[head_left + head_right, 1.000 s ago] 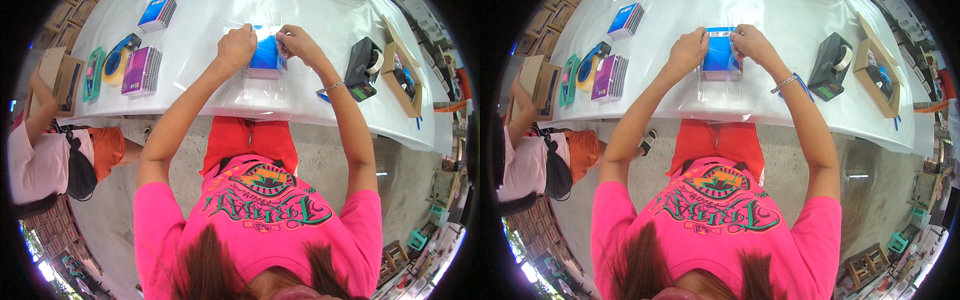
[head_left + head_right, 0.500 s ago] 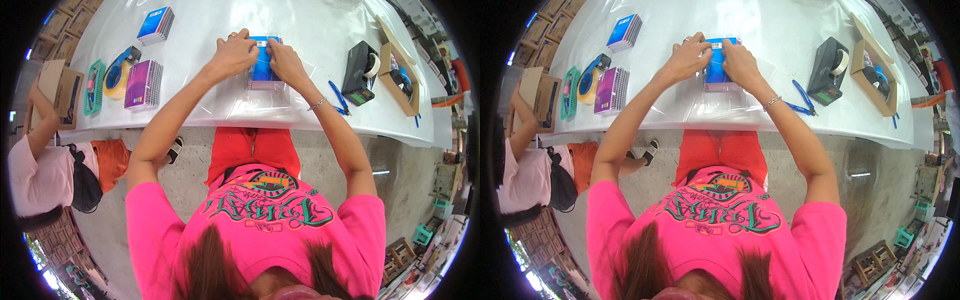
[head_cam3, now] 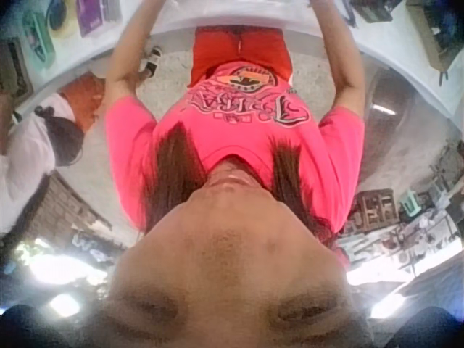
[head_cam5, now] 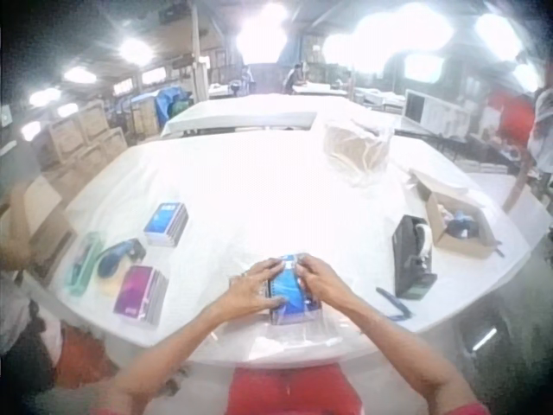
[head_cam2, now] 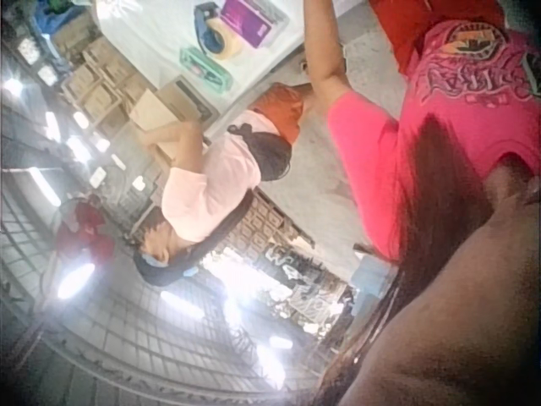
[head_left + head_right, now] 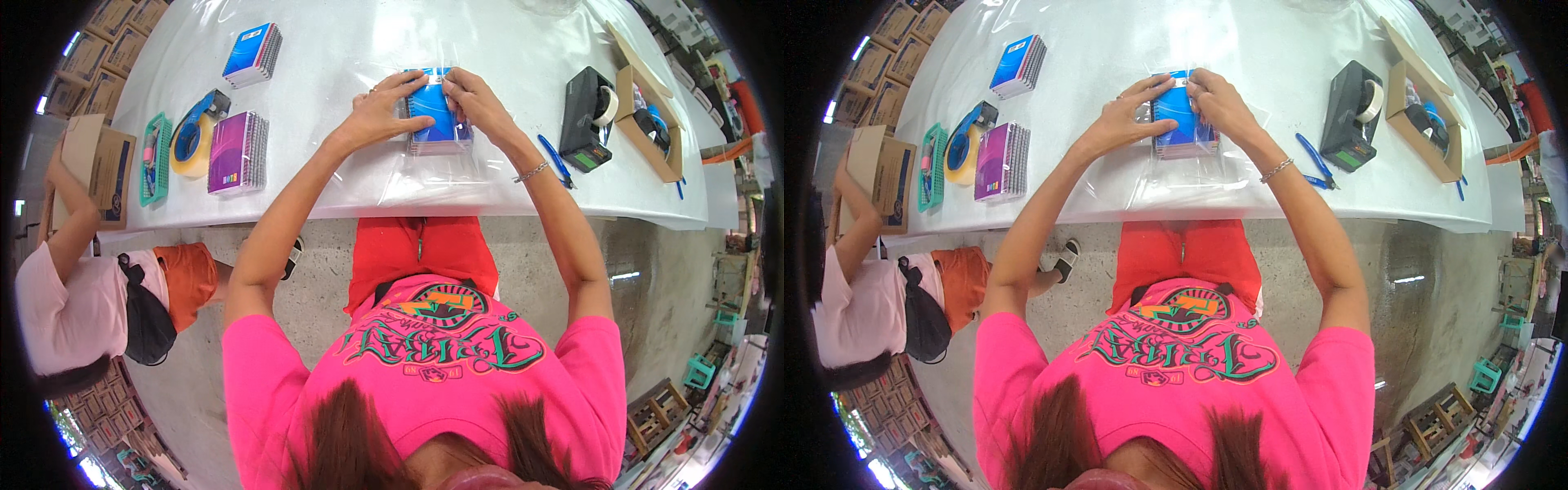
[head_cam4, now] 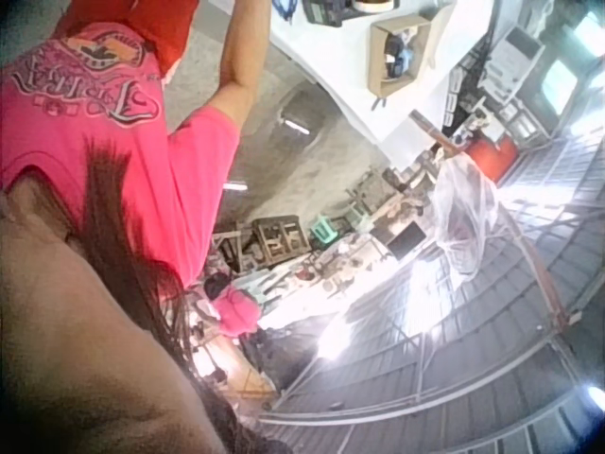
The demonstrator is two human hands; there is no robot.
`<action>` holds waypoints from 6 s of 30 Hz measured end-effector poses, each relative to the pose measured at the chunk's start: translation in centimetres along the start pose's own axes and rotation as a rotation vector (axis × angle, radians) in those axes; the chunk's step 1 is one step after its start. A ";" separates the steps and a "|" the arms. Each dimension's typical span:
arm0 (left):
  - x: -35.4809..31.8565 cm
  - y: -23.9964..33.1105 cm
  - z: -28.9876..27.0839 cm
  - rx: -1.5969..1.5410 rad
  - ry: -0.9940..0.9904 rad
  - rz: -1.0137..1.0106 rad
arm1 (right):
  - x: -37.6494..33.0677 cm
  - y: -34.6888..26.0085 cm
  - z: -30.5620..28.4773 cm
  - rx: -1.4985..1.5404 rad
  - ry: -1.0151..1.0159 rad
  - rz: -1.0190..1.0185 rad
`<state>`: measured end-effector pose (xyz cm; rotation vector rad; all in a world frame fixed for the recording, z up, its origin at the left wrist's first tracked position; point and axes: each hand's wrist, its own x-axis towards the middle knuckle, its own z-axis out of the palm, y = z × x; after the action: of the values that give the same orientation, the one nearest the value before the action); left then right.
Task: The person wraps spiral-bound notebooks in clear plastic film on a white table. They place each notebook on a sheet of film, fold the film around it, and secure the edges with tape. The wrapped notebooks are stacked on the table.
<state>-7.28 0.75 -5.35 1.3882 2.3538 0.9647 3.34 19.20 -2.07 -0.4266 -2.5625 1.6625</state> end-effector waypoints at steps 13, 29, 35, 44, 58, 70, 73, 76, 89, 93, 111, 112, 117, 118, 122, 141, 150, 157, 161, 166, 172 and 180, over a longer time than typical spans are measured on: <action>-0.2 1.3 0.1 -0.020 -0.139 -0.049 | 0.5 -1.3 2.0 -0.573 0.136 -0.036; 0.2 0.1 0.7 0.076 -0.065 0.004 | -0.3 -0.5 -2.1 -0.622 -0.188 -0.303; -1.4 0.2 1.6 -0.367 0.356 0.161 | -0.1 -1.0 -1.2 -0.780 -0.152 -0.189; -0.8 0.7 0.0 0.047 0.152 -0.214 | -2.2 -0.6 -1.6 -0.693 0.050 -0.251; -1.0 0.9 0.3 0.058 0.158 -0.229 | -14.8 10.7 -18.4 0.203 0.770 0.311; -1.1 0.6 -0.3 0.093 0.154 -0.234 | -16.3 9.9 -13.2 0.481 0.984 0.151; -0.9 0.7 0.1 0.081 0.136 -0.228 | -18.0 13.1 -13.5 0.441 0.882 0.196; -0.8 0.7 0.0 0.069 0.134 -0.239 | -18.7 12.6 -14.3 -0.479 0.994 0.442; -0.7 0.8 0.0 0.057 0.136 -0.233 | 1.4 -2.0 -1.8 -0.353 -0.295 -0.240; -0.9 0.7 0.4 0.165 0.150 -0.234 | 3.9 -2.2 -0.9 -0.522 -0.363 -0.215; -3.6 2.1 9.2 -0.065 0.323 -0.357 | -3.6 3.0 -5.2 -0.614 0.323 -0.238; -3.7 2.1 8.9 -0.097 0.332 -0.367 | -6.2 5.5 -6.5 -0.704 0.442 -0.277; -3.8 1.8 7.0 -0.152 0.413 -0.393 | -16.8 10.3 -5.0 -0.763 0.623 0.043; -3.8 2.1 7.1 -0.151 0.526 -0.333 | -17.3 9.9 -4.3 -0.722 0.676 -0.009; -4.6 9.3 6.3 0.246 0.688 0.031 | -18.3 10.7 -4.5 -0.640 0.758 -0.071; -4.8 14.6 13.8 0.270 0.250 0.289 | -6.4 9.6 -5.4 -0.492 0.353 -0.499; -0.6 2.5 5.4 -0.064 0.433 -0.513 | -3.0 3.0 -0.4 0.163 0.060 -0.006; -0.4 4.8 6.1 -0.584 0.510 -0.375 | -4.4 2.3 2.2 0.467 0.066 0.037; -2.9 8.2 4.2 -0.837 0.589 0.020 | -8.4 -1.1 2.1 0.473 0.206 -0.307; -5.4 8.9 3.1 -0.815 0.610 0.225 | -9.3 -1.5 2.4 0.492 0.135 -0.536; -6.2 5.3 6.2 -0.763 0.574 0.187 | -7.9 5.4 5.1 0.421 0.138 -0.497; -6.6 7.9 2.4 -0.322 0.781 0.209 | -8.3 3.3 3.5 0.276 0.329 -0.623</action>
<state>2.79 -1.29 -2.78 1.2881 2.3661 2.1570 11.31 15.16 -5.64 0.1082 -1.9149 1.5126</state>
